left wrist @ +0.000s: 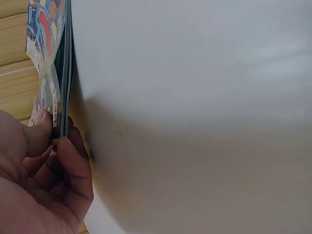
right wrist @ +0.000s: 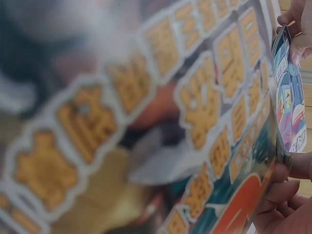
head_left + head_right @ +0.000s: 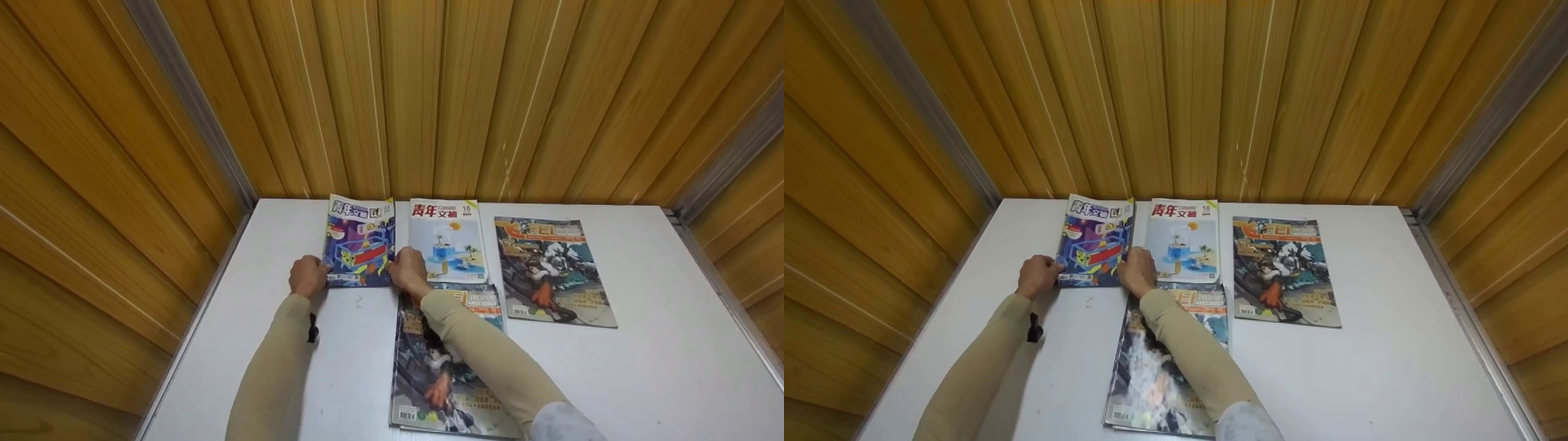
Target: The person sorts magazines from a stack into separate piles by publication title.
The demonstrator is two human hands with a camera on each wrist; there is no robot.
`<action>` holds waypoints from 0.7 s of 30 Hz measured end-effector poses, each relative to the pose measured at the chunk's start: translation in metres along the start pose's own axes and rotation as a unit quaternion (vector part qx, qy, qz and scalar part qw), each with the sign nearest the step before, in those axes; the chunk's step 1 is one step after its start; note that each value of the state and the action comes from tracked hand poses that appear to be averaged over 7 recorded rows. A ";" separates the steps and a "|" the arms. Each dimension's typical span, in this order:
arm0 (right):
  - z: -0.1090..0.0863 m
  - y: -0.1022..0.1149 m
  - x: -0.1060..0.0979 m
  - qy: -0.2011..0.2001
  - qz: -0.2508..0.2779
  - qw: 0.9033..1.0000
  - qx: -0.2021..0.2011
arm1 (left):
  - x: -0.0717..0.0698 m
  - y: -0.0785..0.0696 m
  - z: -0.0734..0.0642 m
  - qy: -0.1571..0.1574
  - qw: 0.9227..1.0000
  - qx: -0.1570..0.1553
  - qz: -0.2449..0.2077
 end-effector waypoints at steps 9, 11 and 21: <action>-0.010 -0.006 -0.005 0.005 -0.062 0.998 0.005 | 0.010 -0.002 -0.002 -0.004 1.000 -0.017 0.017; -0.005 -0.009 -0.003 -0.003 -0.079 0.997 -0.001 | 0.009 -0.004 0.000 -0.004 1.000 -0.017 0.019; 0.007 -0.009 0.004 -0.001 -0.108 0.994 -0.015 | 0.015 0.019 0.034 -0.029 0.998 0.015 0.045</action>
Point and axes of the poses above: each hand's wrist, its own z-axis towards the middle knuckle, its own x-axis out of the palm, y = z × x, the point moved 1 cm from there along z, towards the middle knuckle, and after that the axes turned 5 degrees about -z, right-handed, at the moved point
